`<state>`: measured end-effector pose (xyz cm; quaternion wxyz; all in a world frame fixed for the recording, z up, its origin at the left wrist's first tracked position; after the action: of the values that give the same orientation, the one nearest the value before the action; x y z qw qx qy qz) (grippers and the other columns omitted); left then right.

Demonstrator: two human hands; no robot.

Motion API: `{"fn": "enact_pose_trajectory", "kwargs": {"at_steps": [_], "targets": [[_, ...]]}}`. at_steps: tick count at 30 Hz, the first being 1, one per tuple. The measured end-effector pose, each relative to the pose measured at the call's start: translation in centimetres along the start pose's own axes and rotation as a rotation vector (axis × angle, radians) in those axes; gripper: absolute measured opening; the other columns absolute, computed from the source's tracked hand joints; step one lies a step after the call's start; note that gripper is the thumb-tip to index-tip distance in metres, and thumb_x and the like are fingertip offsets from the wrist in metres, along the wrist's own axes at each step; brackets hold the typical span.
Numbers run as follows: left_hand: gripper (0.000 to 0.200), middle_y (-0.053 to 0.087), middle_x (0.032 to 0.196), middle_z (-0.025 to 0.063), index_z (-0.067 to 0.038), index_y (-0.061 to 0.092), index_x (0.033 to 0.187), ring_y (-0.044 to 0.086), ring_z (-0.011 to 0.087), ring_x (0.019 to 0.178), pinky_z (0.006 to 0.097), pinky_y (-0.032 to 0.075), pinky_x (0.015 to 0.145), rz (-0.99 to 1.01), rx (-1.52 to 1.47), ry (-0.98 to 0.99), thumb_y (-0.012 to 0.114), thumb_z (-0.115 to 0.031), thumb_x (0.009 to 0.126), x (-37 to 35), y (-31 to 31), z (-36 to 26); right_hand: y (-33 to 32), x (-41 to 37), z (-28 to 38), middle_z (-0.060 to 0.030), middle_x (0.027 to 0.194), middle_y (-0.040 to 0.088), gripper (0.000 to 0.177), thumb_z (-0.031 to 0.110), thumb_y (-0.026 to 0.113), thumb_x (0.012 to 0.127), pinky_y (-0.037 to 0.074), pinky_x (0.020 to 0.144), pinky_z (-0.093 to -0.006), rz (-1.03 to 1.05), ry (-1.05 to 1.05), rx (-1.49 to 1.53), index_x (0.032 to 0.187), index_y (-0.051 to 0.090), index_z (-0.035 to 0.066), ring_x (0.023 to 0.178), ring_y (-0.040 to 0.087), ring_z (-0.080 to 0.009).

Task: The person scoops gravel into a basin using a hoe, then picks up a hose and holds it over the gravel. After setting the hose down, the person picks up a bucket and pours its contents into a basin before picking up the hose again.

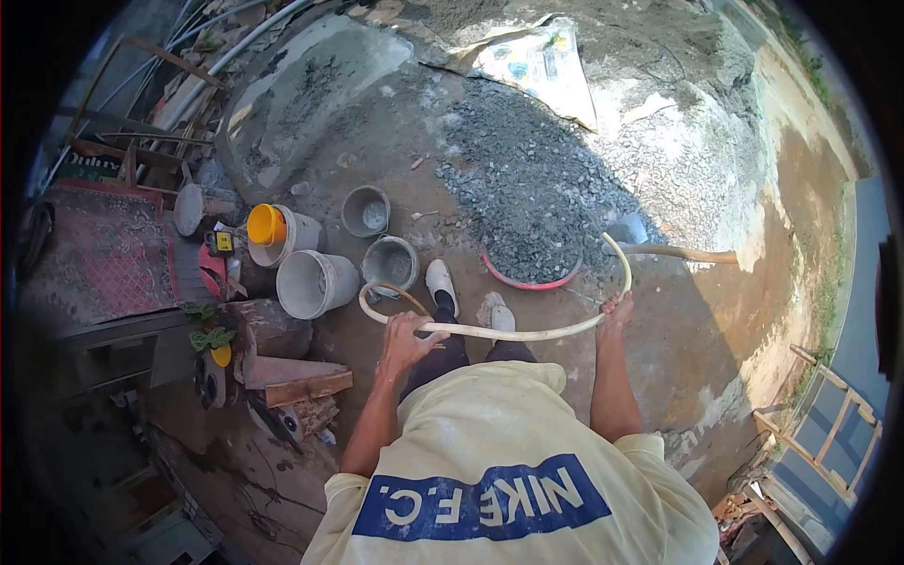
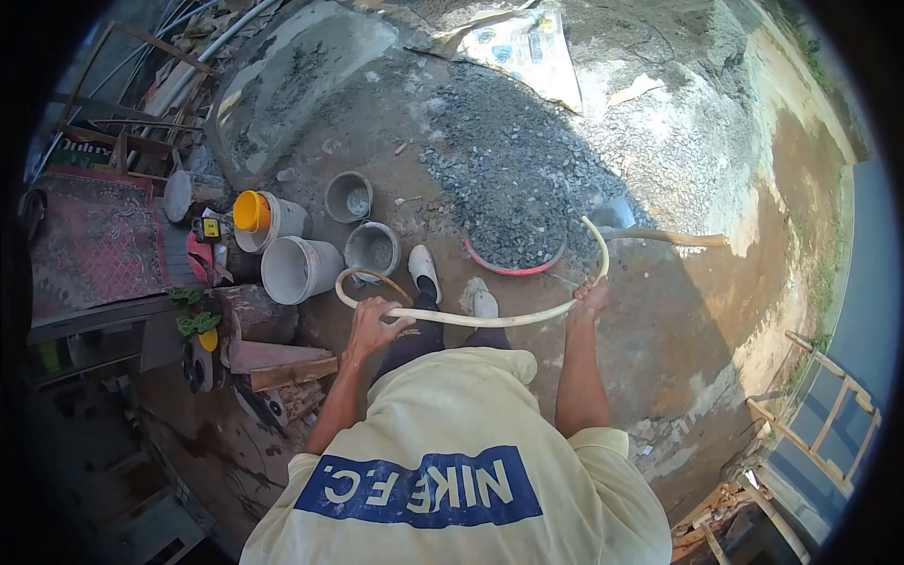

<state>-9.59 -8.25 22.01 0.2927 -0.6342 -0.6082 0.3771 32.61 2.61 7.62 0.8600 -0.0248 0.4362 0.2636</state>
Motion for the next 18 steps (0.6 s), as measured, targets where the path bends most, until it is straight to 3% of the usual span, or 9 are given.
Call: {"fn": "enact_pose_trajectory", "kwargs": {"at_steps": [5,10,14,16,18], "targets": [[0.046,0.062,0.078,0.0102,-0.004,0.070,0.089,0.057,0.0282,0.080,0.0388,0.041,0.080,0.013,-0.028,-0.100,0.078,-0.042,0.064,-0.5,-1.8,2.7,1.9,0.2,-3.8,0.0001,0.061,0.040,0.031,0.035,0.046,0.094,0.027,0.036,-0.0221,0.039,0.039,-0.077,0.085,0.047,0.006,0.043,0.032,-0.0077],[0.052,0.064,0.092,0.0171,-0.003,0.069,0.094,0.058,0.0340,0.093,0.0420,0.039,0.095,-0.073,0.065,-0.158,0.079,-0.044,0.063,-3.0,-2.5,4.5,4.8,-1.7,-5.9,0.0009,0.061,0.035,0.031,0.035,0.041,0.096,0.026,0.035,-0.0213,0.095,0.099,-0.162,0.085,0.044,0.006,0.042,0.030,-0.0078],[0.053,0.064,0.093,0.0168,-0.003,0.069,0.094,0.058,0.0341,0.093,0.0422,0.039,0.095,-0.002,-0.013,-0.244,0.078,-0.045,0.063,-3.5,-2.7,4.8,7.0,-2.2,-6.3,0.0011,0.061,0.034,0.030,0.034,0.041,0.097,0.026,0.035,-0.0210,0.168,0.088,-0.179,0.086,0.045,0.006,0.042,0.029,-0.0077],[0.051,0.063,0.087,0.0138,-0.002,0.068,0.092,0.058,0.0322,0.090,0.0411,0.040,0.092,-0.139,0.044,-0.199,0.078,-0.043,0.064,-3.7,-2.9,5.0,7.7,-2.4,-6.5,0.0016,0.062,0.038,0.031,0.034,0.041,0.096,0.026,0.036,-0.0215,0.172,0.046,-0.171,0.086,0.047,0.006,0.044,0.033,-0.0064],[0.049,0.062,0.085,0.0129,-0.002,0.068,0.091,0.058,0.0316,0.088,0.0404,0.041,0.090,-0.135,0.041,-0.202,0.079,-0.042,0.064,-3.8,-3.3,4.6,7.9,-2.5,-6.4,0.0017,0.061,0.038,0.032,0.035,0.041,0.096,0.026,0.036,-0.0216,0.178,0.032,-0.172,0.085,0.047,0.005,0.044,0.033,-0.0065]]}}
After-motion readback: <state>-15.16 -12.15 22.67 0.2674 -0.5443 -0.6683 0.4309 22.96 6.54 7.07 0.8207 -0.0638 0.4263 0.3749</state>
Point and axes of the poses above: each hand's wrist, its own x-axis towards the middle knuckle, its own y-axis out of the palm, z = x × y, the point moved 4 cm from there along x, towards the middle knuckle
